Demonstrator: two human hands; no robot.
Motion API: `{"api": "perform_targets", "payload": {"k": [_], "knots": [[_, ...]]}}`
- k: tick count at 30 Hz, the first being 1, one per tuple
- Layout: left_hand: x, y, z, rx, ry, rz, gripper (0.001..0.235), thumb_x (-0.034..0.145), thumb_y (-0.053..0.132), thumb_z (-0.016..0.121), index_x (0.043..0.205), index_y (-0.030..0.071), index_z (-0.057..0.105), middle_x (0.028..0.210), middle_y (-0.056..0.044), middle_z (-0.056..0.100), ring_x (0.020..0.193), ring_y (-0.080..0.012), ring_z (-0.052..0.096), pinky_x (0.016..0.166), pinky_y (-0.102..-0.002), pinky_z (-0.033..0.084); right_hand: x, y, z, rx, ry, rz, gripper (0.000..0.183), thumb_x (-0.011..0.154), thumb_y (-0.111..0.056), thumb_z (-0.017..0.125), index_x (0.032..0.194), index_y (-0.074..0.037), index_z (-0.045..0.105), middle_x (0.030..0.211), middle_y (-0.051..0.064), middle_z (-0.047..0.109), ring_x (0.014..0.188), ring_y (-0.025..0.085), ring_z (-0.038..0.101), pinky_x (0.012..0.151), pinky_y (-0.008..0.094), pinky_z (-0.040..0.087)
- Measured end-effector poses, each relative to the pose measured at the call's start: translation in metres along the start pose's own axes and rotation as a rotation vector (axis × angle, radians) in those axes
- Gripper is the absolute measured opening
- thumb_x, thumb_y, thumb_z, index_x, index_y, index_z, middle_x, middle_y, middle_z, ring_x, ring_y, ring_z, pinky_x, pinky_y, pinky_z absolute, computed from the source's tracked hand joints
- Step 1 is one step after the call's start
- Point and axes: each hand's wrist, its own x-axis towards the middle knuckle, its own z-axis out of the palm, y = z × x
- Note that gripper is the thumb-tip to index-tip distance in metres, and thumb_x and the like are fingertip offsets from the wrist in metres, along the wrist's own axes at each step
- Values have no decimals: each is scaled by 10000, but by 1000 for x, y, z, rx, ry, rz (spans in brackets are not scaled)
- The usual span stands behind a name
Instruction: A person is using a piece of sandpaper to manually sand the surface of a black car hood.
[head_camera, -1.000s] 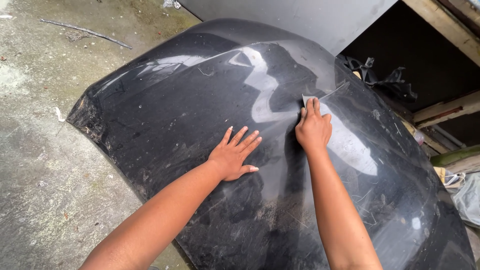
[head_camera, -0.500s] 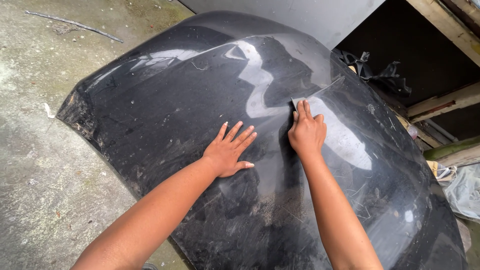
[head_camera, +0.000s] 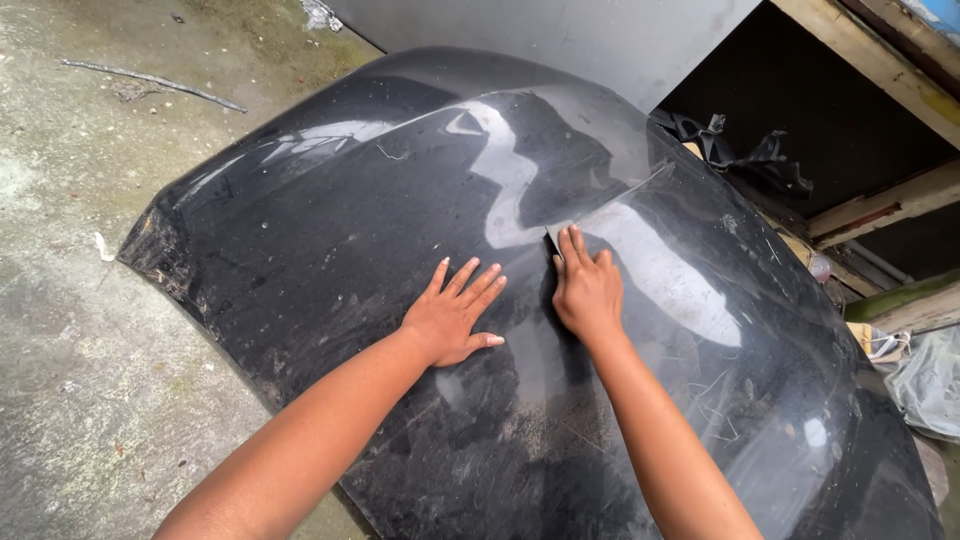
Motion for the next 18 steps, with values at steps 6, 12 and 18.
{"api": "perform_targets", "payload": {"k": [6,12,18], "knots": [[-1,2,0,-3,3,-11,878,976,723,139,1649,179,-17,1731,-27,-58,1581,-302,-53,1266,-572,-66,20,37,6,15,-41,222,435,1100,-312,441,1469,-137,592,1482,68,599,958,403,601,777,492,542],[-1,1,-1,-4,-7,-10,856,986,705,142,1649,192,-30,1731,-17,-66,1582,-300,-52,1266,-577,-61,20,17,-10,-22,-66,195,450,1083,-312,436,1462,-126,590,1455,95,622,940,424,602,755,518,555],[-1,1,-2,-9,12,-10,840,991,694,147,1650,198,-14,1731,-13,-41,1584,-291,-32,1265,-578,-49,18,24,13,25,-90,227,485,1105,-326,384,1499,-98,551,1495,127,580,984,417,600,791,500,557]]}}
